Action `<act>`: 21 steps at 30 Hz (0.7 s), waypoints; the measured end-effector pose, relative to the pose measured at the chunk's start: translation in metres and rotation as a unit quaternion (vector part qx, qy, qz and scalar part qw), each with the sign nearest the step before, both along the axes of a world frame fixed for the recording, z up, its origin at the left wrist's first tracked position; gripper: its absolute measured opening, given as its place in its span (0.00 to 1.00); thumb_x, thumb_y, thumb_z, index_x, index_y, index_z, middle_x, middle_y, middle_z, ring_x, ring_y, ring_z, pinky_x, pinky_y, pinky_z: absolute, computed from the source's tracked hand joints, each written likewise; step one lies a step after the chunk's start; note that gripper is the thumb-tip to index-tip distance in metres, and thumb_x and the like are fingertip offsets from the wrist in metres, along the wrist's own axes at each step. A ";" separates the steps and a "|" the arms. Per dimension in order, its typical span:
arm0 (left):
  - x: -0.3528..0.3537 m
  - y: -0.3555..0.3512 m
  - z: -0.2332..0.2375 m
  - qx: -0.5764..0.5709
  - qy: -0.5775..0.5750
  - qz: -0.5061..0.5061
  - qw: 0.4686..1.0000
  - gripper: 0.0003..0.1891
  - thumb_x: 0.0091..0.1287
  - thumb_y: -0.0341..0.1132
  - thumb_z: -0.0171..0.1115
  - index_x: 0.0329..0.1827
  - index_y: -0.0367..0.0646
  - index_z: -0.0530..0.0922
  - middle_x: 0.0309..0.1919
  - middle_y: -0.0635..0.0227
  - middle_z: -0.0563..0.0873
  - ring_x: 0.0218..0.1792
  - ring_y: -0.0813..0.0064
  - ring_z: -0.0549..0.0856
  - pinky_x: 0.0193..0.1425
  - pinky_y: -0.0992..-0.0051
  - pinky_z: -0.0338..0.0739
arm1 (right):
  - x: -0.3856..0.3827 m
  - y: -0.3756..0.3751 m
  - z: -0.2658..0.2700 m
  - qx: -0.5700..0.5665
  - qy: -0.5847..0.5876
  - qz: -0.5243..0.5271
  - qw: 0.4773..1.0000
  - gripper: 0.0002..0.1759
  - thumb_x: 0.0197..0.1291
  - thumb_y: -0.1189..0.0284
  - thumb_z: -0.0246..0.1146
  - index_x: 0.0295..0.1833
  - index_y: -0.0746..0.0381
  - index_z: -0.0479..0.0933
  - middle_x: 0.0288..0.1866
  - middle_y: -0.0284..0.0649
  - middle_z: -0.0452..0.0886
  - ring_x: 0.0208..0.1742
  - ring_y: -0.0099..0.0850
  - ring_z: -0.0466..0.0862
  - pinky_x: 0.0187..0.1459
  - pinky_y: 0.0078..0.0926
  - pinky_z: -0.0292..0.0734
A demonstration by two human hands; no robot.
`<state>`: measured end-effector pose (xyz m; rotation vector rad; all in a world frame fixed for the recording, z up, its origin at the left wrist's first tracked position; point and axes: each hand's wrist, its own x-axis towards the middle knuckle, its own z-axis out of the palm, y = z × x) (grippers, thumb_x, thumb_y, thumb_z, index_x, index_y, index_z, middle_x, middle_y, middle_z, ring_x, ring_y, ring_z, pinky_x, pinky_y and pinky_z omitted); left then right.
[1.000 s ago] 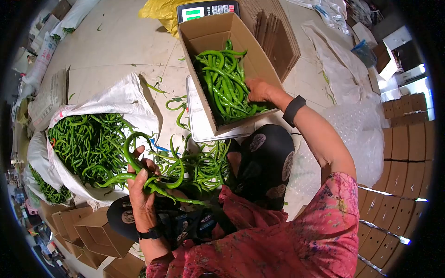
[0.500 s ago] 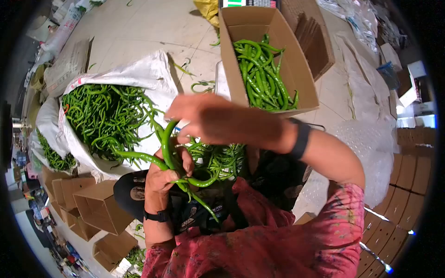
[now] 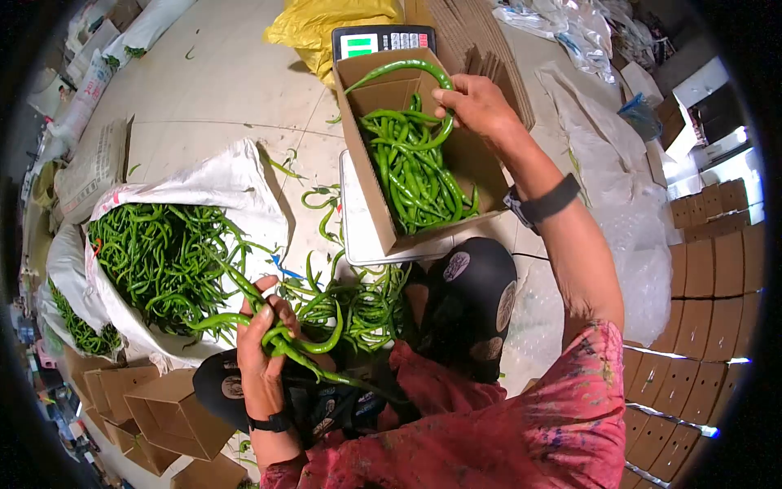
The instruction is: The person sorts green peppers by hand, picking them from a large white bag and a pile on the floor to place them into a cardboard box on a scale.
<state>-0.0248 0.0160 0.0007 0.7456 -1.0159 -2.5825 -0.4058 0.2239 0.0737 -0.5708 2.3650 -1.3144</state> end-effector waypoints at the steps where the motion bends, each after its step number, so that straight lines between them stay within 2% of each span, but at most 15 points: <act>1: -0.001 0.001 0.001 -0.003 0.000 -0.006 1.000 0.26 0.66 0.31 0.64 0.65 0.35 0.67 0.31 0.64 0.75 0.32 0.73 0.77 0.30 0.75 0.75 | -0.014 0.001 -0.010 0.006 0.008 -0.023 1.000 0.13 0.65 0.66 0.64 0.44 0.66 0.80 0.27 0.33 0.83 0.24 0.18 0.78 0.23 0.20 0.70; 4: -0.003 0.003 0.000 -0.009 -0.003 -0.010 1.000 0.26 0.65 0.31 0.64 0.65 0.35 0.67 0.32 0.64 0.75 0.32 0.73 0.77 0.30 0.74 0.76 | -0.047 -0.013 -0.042 0.063 0.019 -0.052 0.997 0.11 0.64 0.67 0.64 0.41 0.65 0.81 0.27 0.34 0.83 0.22 0.20 0.77 0.22 0.21 0.70; 6: -0.005 0.003 0.000 -0.015 -0.008 -0.019 1.000 0.27 0.64 0.31 0.64 0.66 0.35 0.67 0.32 0.65 0.76 0.32 0.73 0.77 0.30 0.74 0.76 | -0.063 -0.031 -0.057 0.071 -0.031 -0.066 0.995 0.09 0.64 0.70 0.63 0.37 0.66 0.81 0.28 0.36 0.84 0.19 0.19 0.76 0.21 0.20 0.70; 7: -0.007 0.003 0.000 -0.014 -0.011 -0.020 1.000 0.27 0.64 0.30 0.64 0.66 0.34 0.67 0.32 0.65 0.76 0.32 0.73 0.78 0.30 0.74 0.77 | -0.077 -0.035 -0.073 0.035 -0.077 -0.069 0.994 0.13 0.63 0.66 0.64 0.37 0.67 0.82 0.31 0.41 0.87 0.26 0.29 0.84 0.29 0.28 0.78; 8: -0.009 0.004 0.001 -0.010 -0.013 -0.019 1.000 0.27 0.64 0.30 0.64 0.66 0.34 0.67 0.33 0.65 0.77 0.32 0.73 0.78 0.30 0.74 0.77 | -0.088 -0.039 -0.085 0.033 -0.076 -0.071 0.994 0.13 0.63 0.66 0.64 0.37 0.67 0.82 0.31 0.41 0.87 0.26 0.29 0.84 0.29 0.28 0.78; 9: -0.010 0.004 0.000 -0.010 -0.013 -0.017 1.000 0.27 0.64 0.31 0.64 0.66 0.34 0.68 0.34 0.65 0.77 0.32 0.73 0.78 0.30 0.74 0.78 | -0.098 -0.043 -0.096 0.113 0.043 -0.106 0.987 0.15 0.61 0.64 0.64 0.39 0.67 0.83 0.33 0.43 0.87 0.31 0.34 0.86 0.35 0.32 0.80; 10: -0.010 0.004 -0.002 -0.010 -0.015 -0.014 1.000 0.27 0.64 0.31 0.64 0.66 0.34 0.68 0.34 0.65 0.77 0.32 0.73 0.78 0.30 0.74 0.78 | -0.109 -0.047 -0.111 0.192 0.159 -0.138 0.958 0.17 0.60 0.62 0.64 0.41 0.67 0.83 0.34 0.45 0.88 0.37 0.40 0.88 0.42 0.37 0.82; 11: -0.010 0.002 -0.003 -0.010 -0.017 -0.013 1.000 0.27 0.64 0.31 0.64 0.66 0.34 0.68 0.34 0.65 0.77 0.32 0.73 0.78 0.30 0.74 0.78 | -0.119 -0.046 -0.120 0.145 0.152 -0.143 0.967 0.20 0.57 0.59 0.64 0.44 0.66 0.83 0.38 0.48 0.88 0.47 0.46 0.87 0.53 0.40 0.79; 12: -0.009 0.001 -0.005 -0.015 -0.019 -0.011 1.000 0.28 0.64 0.31 0.65 0.66 0.34 0.67 0.34 0.64 0.77 0.32 0.73 0.78 0.30 0.74 0.78 | -0.126 -0.043 -0.131 0.146 0.151 -0.139 0.968 0.20 0.57 0.59 0.64 0.44 0.66 0.83 0.38 0.48 0.88 0.47 0.46 0.87 0.53 0.40 0.79; 15: -0.010 0.003 -0.003 -0.017 -0.018 -0.006 1.000 0.29 0.64 0.33 0.65 0.67 0.34 0.66 0.34 0.64 0.76 0.32 0.72 0.78 0.31 0.74 0.78 | -0.107 -0.036 -0.113 0.124 0.146 -0.110 0.975 0.18 0.57 0.61 0.63 0.43 0.65 0.84 0.37 0.46 0.88 0.43 0.41 0.88 0.49 0.37 0.81; 17: -0.010 0.005 0.001 -0.022 -0.016 0.013 1.000 0.27 0.66 0.35 0.63 0.67 0.37 0.68 0.35 0.63 0.78 0.32 0.73 0.78 0.35 0.74 0.76 | -0.085 -0.033 -0.098 0.083 0.066 -0.075 0.992 0.17 0.58 0.62 0.62 0.42 0.65 0.83 0.36 0.43 0.88 0.39 0.34 0.87 0.45 0.34 0.81; 18: -0.006 0.000 -0.006 -0.003 -0.001 -0.010 1.000 0.27 0.67 0.36 0.62 0.67 0.37 0.68 0.35 0.63 0.78 0.32 0.73 0.78 0.34 0.74 0.75 | -0.069 -0.023 -0.076 0.119 0.139 0.007 0.983 0.15 0.60 0.64 0.61 0.41 0.65 0.83 0.32 0.42 0.87 0.35 0.29 0.86 0.41 0.30 0.80; 19: -0.005 -0.001 -0.010 0.004 0.004 0.001 1.000 0.27 0.69 0.37 0.60 0.68 0.37 0.67 0.34 0.62 0.78 0.32 0.72 0.78 0.35 0.74 0.75 | -0.045 -0.023 -0.066 0.036 0.095 0.000 0.995 0.14 0.64 0.65 0.60 0.45 0.63 0.83 0.33 0.37 0.86 0.36 0.26 0.84 0.39 0.28 0.79; 21: -0.007 -0.008 -0.011 0.018 0.061 -0.005 0.998 0.26 0.71 0.38 0.57 0.69 0.36 0.66 0.32 0.60 0.78 0.30 0.70 0.77 0.37 0.73 0.75 | 0.015 -0.034 -0.021 0.024 0.034 0.052 0.998 0.19 0.67 0.62 0.60 0.56 0.63 0.79 0.43 0.31 0.83 0.40 0.20 0.81 0.38 0.20 0.75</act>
